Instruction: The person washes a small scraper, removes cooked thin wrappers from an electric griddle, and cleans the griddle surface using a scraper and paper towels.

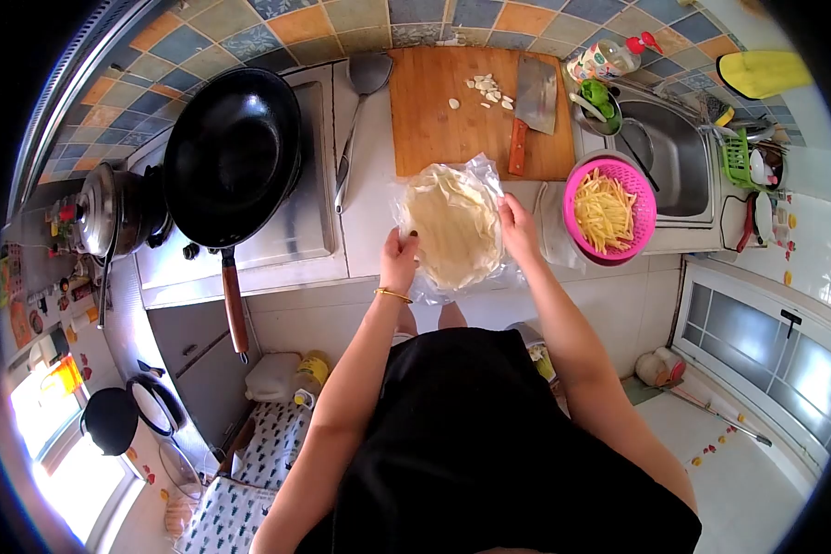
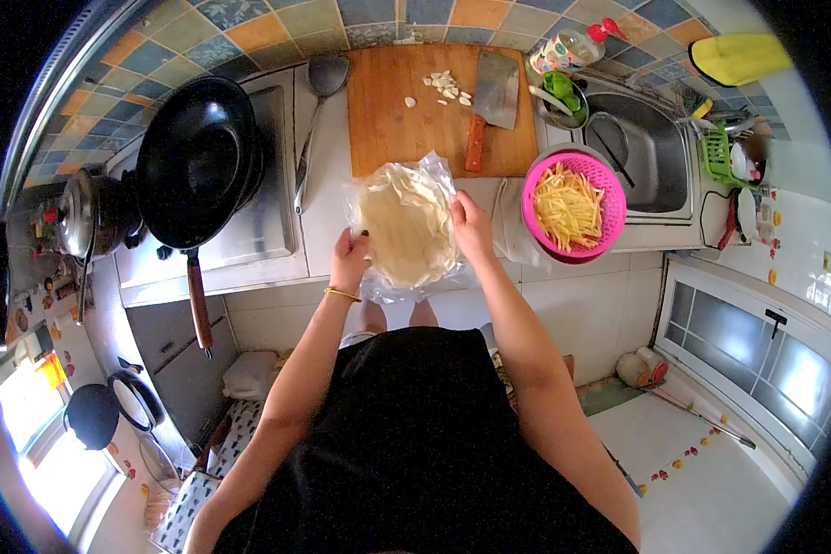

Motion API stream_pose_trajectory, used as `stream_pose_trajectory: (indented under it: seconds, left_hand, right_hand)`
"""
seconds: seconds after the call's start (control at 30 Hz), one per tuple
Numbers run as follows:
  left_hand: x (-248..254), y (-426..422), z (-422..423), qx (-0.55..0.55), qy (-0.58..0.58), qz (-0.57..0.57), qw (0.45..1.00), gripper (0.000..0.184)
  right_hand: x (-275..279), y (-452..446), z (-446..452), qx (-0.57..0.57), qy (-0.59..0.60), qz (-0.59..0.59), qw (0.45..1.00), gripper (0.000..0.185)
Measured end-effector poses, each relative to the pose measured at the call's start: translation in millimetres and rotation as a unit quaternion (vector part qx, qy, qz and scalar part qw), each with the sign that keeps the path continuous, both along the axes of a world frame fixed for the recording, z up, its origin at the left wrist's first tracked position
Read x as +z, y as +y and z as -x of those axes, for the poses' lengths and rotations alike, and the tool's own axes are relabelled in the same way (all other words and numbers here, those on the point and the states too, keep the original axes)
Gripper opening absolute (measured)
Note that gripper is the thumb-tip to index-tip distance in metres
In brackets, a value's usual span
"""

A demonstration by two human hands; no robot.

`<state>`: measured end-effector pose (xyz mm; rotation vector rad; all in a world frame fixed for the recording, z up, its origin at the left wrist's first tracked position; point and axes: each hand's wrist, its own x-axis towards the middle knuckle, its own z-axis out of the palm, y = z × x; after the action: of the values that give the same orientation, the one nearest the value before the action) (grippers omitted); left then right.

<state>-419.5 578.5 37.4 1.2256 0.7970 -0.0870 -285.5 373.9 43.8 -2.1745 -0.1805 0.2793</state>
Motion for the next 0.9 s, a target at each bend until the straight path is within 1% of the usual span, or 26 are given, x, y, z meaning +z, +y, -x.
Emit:
stream_pose_trajectory:
  seconds: [0.03,0.13,0.23,0.27,0.3,0.33,0.37,0.43,0.47,0.53,0.57,0.6,0.63,0.67,0.7,0.73,0.77,0.8,0.87,0.9]
  left_hand:
    - [5,3,-2,0.006,-0.002,0.012,1.0,0.011]
    - [20,18,-16,0.031,-0.008,0.04,0.999,0.01]
    - [38,32,-42,0.056,-0.017,0.06,0.997,0.011]
    - [40,37,-53,0.06,-0.025,0.068,0.996,0.011]
    - [43,42,-64,0.064,-0.033,0.076,0.994,0.011]
    - [46,46,-75,0.073,-0.018,0.056,0.996,0.009]
    - [44,51,-84,0.072,-0.027,0.068,0.995,0.008]
    - [39,64,-102,0.069,-0.047,0.093,0.992,0.006]
    - [38,67,-111,0.08,-0.03,0.085,0.993,0.005]
    - [22,79,-122,0.08,-0.046,0.133,0.987,0.015]
    - [6,84,-124,0.08,-0.054,0.157,0.983,0.021]
    - [-14,86,-127,0.078,-0.032,0.058,0.995,0.027]
    - [-45,87,-127,0.075,-0.009,-0.041,0.996,0.034]
    - [-68,86,-125,0.071,0.013,-0.14,0.987,0.041]
    - [-82,84,-121,0.077,0.006,-0.193,0.978,0.046]
    - [-92,83,-116,0.084,-0.003,-0.246,0.966,0.052]
    - [-87,81,-114,0.092,-0.011,-0.298,0.95,0.058]
    - [-81,77,-109,0.078,0.019,-0.37,0.925,0.058]
    - [-22,60,-106,0.047,0.08,-0.506,0.858,0.059]
    - [-2,55,-104,-0.001,0.033,-0.526,0.85,0.06]
  right_hand:
    - [6,3,-2,0.002,-0.001,-0.011,1.0,0.024]
    - [21,16,-26,0.007,-0.004,0.012,1.0,0.026]
    - [21,33,-60,0.027,-0.047,-0.006,0.999,0.029]
    - [29,41,-71,0.029,-0.029,-0.001,0.999,0.032]
    - [28,47,-81,0.04,-0.037,-0.004,0.999,0.032]
    - [25,52,-93,0.05,-0.044,-0.006,0.998,0.033]
    - [21,56,-105,0.061,-0.051,-0.009,0.997,0.034]
    - [18,64,-128,0.066,-0.022,0.006,0.998,0.035]
    - [18,67,-137,0.063,-0.016,0.009,0.998,0.035]
    - [21,71,-155,0.07,-0.01,0.007,0.997,0.034]
    - [12,70,-166,0.063,-0.005,0.042,0.997,0.035]
    - [3,69,-176,0.055,0.0,0.078,0.995,0.035]
    - [-3,68,-181,0.048,0.005,0.114,0.992,0.036]
    - [-3,67,-180,0.033,-0.005,0.094,0.995,0.031]
    - [-1,68,-175,0.012,-0.118,0.138,0.983,0.029]
    - [4,72,-170,-0.009,-0.23,0.18,0.956,0.028]
    - [16,78,-163,-0.028,-0.339,0.219,0.914,0.026]
    - [29,82,-157,-0.015,-0.342,0.19,0.92,0.025]
    - [35,94,-133,0.053,-0.214,0.087,0.972,0.023]
    - [36,101,-126,0.087,-0.147,0.033,0.985,0.022]
